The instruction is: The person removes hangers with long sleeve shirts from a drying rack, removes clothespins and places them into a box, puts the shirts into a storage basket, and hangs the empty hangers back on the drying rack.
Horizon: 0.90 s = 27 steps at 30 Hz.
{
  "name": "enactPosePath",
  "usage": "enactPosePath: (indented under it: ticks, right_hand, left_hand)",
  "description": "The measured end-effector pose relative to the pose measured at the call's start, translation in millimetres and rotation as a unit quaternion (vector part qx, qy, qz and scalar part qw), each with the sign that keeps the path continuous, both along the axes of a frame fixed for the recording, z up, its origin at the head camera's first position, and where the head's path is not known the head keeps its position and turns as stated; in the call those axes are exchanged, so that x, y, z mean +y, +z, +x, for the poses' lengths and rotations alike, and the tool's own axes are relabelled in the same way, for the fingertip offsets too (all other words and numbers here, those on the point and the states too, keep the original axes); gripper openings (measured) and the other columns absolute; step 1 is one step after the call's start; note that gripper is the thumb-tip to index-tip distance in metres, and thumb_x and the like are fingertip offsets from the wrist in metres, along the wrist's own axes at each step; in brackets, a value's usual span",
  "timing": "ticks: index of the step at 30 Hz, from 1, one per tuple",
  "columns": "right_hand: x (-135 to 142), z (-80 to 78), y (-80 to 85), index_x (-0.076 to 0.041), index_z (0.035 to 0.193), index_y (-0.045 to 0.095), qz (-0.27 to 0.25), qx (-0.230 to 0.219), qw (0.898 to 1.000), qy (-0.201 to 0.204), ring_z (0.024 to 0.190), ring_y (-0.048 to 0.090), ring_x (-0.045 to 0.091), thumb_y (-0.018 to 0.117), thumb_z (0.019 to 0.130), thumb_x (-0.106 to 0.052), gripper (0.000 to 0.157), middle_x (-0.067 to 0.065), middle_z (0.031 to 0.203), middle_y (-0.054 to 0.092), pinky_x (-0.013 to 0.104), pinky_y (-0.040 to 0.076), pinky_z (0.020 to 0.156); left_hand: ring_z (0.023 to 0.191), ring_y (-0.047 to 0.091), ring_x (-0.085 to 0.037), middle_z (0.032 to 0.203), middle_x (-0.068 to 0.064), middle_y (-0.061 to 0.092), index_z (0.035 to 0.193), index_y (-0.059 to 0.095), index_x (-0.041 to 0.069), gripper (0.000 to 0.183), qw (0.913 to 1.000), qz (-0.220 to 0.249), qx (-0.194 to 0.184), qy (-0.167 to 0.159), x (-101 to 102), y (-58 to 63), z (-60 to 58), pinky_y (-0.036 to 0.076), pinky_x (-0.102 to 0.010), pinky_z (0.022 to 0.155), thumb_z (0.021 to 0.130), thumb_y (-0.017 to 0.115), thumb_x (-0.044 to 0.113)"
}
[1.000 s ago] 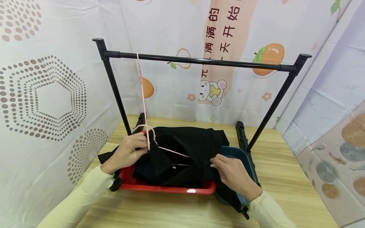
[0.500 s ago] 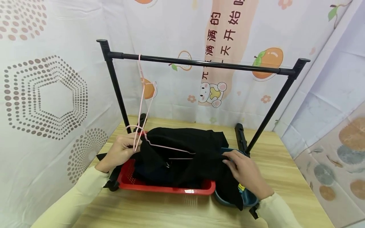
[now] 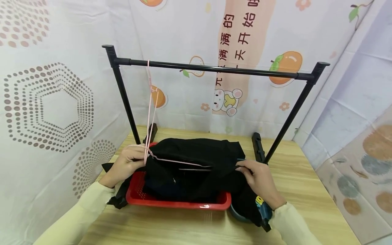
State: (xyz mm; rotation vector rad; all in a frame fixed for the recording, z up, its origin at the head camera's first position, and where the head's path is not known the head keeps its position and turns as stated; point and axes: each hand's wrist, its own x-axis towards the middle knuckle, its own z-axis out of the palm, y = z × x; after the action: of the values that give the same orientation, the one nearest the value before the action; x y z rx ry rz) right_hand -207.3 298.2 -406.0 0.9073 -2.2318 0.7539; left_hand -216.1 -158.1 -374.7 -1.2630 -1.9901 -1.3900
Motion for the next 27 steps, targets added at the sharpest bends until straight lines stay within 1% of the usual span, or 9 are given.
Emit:
enactPosePath:
  ticks: [6, 9, 11, 14, 16, 19, 21, 23, 27]
  right_hand:
    - [1, -5.9, 1.9, -0.012, 0.105, 0.079, 0.008, -0.033, 0.997, -0.063, 0.067, 0.052, 0.003, 0.081, 0.083, 0.005, 0.027, -0.001, 0.096, 0.073, 0.016, 0.041, 0.061]
    - [-5, -0.2, 4.2, -0.012, 0.109, 0.076, -0.005, 0.014, 0.997, -0.079, 0.072, 0.05, 0.008, 0.081, 0.083, 0.005, 0.031, 0.004, 0.099, 0.065, 0.017, 0.039, 0.063]
    - [-11, 4.1, 7.1, -0.01, 0.112, 0.075, -0.02, 0.055, 0.996, -0.06, 0.072, 0.047, 0.009, 0.075, 0.088, 0.002, 0.027, 0.005, 0.098, 0.061, 0.016, 0.037, 0.063]
    - [-22, 8.8, 10.2, -0.01, 0.114, 0.072, -0.013, 0.078, 0.997, -0.021, 0.067, 0.044, 0.006, 0.068, 0.098, -0.018, 0.019, 0.001, 0.094, 0.058, 0.015, 0.035, 0.058]
    - [-29, 9.5, 9.8, -0.01, 0.122, 0.069, 0.012, 0.073, 0.997, -0.02, 0.065, 0.043, 0.004, 0.065, 0.101, -0.038, 0.035, 0.0, 0.1, 0.06, 0.016, 0.037, 0.054]
    - [-37, 8.5, 6.0, -0.009, 0.132, 0.062, 0.051, 0.062, 0.995, -0.066, 0.067, 0.048, 0.006, 0.073, 0.093, -0.053, 0.06, 0.005, 0.109, 0.063, 0.023, 0.042, 0.052]
    - [-39, 6.0, 3.4, -0.005, 0.134, 0.059, 0.053, 0.066, 0.992, -0.092, 0.066, 0.05, 0.008, 0.083, 0.085, -0.044, 0.066, 0.009, 0.11, 0.066, 0.026, 0.043, 0.05]
    - [-40, 3.2, 1.8, -0.004, 0.129, 0.061, 0.031, 0.059, 0.993, -0.097, 0.063, 0.05, 0.008, 0.089, 0.082, -0.027, 0.059, 0.009, 0.104, 0.069, 0.025, 0.043, 0.051]
    - [-39, -0.9, 3.0, -0.006, 0.108, 0.071, -0.052, 0.033, 0.995, -0.078, 0.059, 0.053, 0.004, 0.085, 0.083, -0.002, 0.029, 0.003, 0.091, 0.073, 0.017, 0.043, 0.055]
  left_hand:
    - [0.079, 0.055, -0.013, 0.082, -0.001, 0.067, 0.081, 0.075, 0.014, 0.041, 0.9996, -0.003, 0.0, -0.028, 2, 0.7, -1.2, 0.044, -0.024, 0.072, 0.08, 0.066, -0.026]
    - [0.096, 0.064, -0.017, 0.092, -0.002, 0.073, 0.08, 0.076, 0.014, 0.039, 0.9998, -0.003, -0.021, -0.005, 3, 1.9, 1.0, 0.051, -0.028, 0.087, 0.081, 0.068, -0.024]
    - [0.11, 0.064, -0.019, 0.096, -0.003, 0.075, 0.076, 0.075, 0.015, 0.039, 0.9994, -0.003, -0.033, 0.012, 3, 2.5, 2.7, 0.049, -0.031, 0.1, 0.083, 0.069, -0.022]
    - [0.114, 0.062, -0.018, 0.096, -0.004, 0.075, 0.074, 0.073, 0.015, 0.039, 0.9993, -0.001, -0.025, 0.029, 2, 3.7, 2.8, 0.045, -0.031, 0.104, 0.083, 0.069, -0.022]
    - [0.113, 0.064, -0.018, 0.098, -0.005, 0.075, 0.074, 0.074, 0.013, 0.038, 0.9993, 0.0, -0.021, 0.032, 2, 5.0, 2.4, 0.046, -0.031, 0.104, 0.083, 0.069, -0.023]
    - [0.108, 0.067, -0.017, 0.102, -0.009, 0.076, 0.082, 0.079, 0.008, 0.033, 0.9993, -0.004, -0.012, 0.034, 3, 7.2, 2.7, 0.051, -0.028, 0.096, 0.081, 0.07, -0.024]
    - [0.092, 0.066, -0.014, 0.095, -0.007, 0.075, 0.087, 0.08, 0.008, 0.034, 0.9995, -0.011, -0.007, 0.031, 4, 7.8, 3.1, 0.052, -0.023, 0.083, 0.081, 0.069, -0.024]
    - [0.08, 0.059, -0.012, 0.087, -0.004, 0.071, 0.085, 0.078, 0.011, 0.034, 0.9994, -0.019, 0.001, 0.027, 5, 7.5, 3.5, 0.046, -0.023, 0.07, 0.082, 0.069, -0.022]
    - [0.088, 0.064, -0.013, 0.089, -0.005, 0.072, 0.081, 0.075, 0.012, 0.035, 0.9996, -0.016, -0.019, 0.014, 6, 6.2, 5.4, 0.051, -0.024, 0.078, 0.085, 0.068, -0.021]
